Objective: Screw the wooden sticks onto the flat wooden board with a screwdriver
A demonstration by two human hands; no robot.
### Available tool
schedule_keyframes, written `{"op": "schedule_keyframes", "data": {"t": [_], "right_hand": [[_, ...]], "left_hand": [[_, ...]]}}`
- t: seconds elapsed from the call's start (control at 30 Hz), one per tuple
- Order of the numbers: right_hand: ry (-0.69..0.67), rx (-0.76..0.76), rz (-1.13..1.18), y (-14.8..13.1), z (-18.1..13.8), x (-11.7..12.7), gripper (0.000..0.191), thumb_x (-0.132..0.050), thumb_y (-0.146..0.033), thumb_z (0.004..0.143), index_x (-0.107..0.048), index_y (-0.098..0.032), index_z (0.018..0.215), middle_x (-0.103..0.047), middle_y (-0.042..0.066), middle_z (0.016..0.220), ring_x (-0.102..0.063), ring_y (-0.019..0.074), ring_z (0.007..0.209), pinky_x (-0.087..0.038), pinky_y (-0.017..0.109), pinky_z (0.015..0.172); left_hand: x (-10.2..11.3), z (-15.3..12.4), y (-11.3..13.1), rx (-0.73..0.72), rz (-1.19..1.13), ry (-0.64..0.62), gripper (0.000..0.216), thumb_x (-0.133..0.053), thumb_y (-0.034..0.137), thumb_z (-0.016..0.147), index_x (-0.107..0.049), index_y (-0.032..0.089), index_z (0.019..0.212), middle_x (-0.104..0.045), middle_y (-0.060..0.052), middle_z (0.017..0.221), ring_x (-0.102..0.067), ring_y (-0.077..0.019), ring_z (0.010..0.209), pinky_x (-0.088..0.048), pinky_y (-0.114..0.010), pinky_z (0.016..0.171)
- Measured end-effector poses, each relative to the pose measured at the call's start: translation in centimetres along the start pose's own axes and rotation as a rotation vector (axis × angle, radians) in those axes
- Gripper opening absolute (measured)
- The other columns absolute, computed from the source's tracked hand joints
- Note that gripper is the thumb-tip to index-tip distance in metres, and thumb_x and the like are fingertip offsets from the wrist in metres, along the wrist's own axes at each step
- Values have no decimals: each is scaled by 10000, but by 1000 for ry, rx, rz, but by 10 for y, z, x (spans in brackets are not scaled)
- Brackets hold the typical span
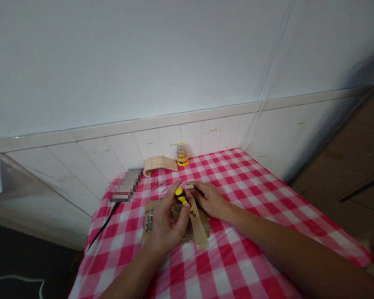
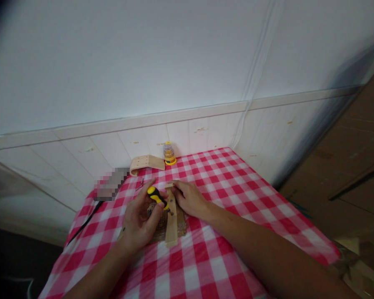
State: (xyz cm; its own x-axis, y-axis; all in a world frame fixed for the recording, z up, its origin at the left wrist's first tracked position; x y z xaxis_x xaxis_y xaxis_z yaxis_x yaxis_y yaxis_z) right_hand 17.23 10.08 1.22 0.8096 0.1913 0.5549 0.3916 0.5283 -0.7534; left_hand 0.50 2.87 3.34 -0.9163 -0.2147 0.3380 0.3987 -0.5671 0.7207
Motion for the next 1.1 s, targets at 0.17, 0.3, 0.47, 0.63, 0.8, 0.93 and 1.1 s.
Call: {"op": "schedule_keyframes", "data": {"t": [0.17,0.3,0.47,0.63,0.8,0.93,1.1], "right_hand": [[6,4,-10,-1,0,0,271,-483,-194,1019,-699,-175,1182,-788,94,993,-731,215,863,-540,311,749],[-9,8,18,-4,0,1,240,-473,-217,1032,-698,-171,1102,-776,84,959,-720,207,837,-523,296,726],[-12,26,36,-5,1,0,232,-468,-202,1030,-698,-176,1046,-765,69,939,-713,200,830,-509,283,714],[14,4,2,-2,1,-1,242,-487,-199,1019,-705,-187,1124,-780,76,987,-730,210,873,-517,294,738],[6,2,4,-1,1,-1,262,-484,-199,1025,-705,-182,1163,-785,92,1030,-738,225,920,-537,318,774],[10,17,13,-1,1,-1,269,-491,-188,1024,-700,-181,1194,-787,95,1053,-740,224,934,-545,323,794],[-9,19,25,-3,1,-1,281,-470,-221,1048,-700,-186,1206,-788,96,1063,-741,222,940,-551,325,807]], "left_hand": [[-2,-1,-4,29,-17,29,577,-634,211,925,-503,199,1487,-763,-91,1087,-760,-200,908,-620,-327,858],[-6,1,-7,98,-149,129,551,-679,288,935,-514,200,1453,-752,-90,1068,-757,-196,898,-623,-304,823],[-8,3,-11,158,-217,201,539,-697,310,944,-498,247,1440,-719,-64,1092,-732,-167,944,-595,-272,856],[-7,3,-15,162,-162,165,546,-667,303,960,-478,261,1471,-705,-68,1118,-721,-171,935,-595,-279,829],[-8,6,-18,120,-35,119,597,-664,292,956,-459,259,1516,-714,-83,1159,-719,-194,955,-609,-325,858],[-9,5,-20,83,-30,131,722,-672,277,950,-340,271,1591,-734,-80,1133,-739,-202,971,-628,-342,859],[-9,2,-15,10,3,114,505,-643,233,959,-527,254,1450,-748,-100,1197,-770,-217,1017,-637,-344,890]]}}
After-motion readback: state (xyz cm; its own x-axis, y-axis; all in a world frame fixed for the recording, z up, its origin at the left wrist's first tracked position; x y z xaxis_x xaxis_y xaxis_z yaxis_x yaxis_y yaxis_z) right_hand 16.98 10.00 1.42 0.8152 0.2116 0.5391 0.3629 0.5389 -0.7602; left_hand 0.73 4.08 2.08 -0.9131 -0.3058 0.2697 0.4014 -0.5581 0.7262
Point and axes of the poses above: each hand's wrist, its own z-axis towards the middle knuckle, its own x-axis out of the back of the hand, y = z × x, the point moved 2 cm from there along z, towards the middle knuckle
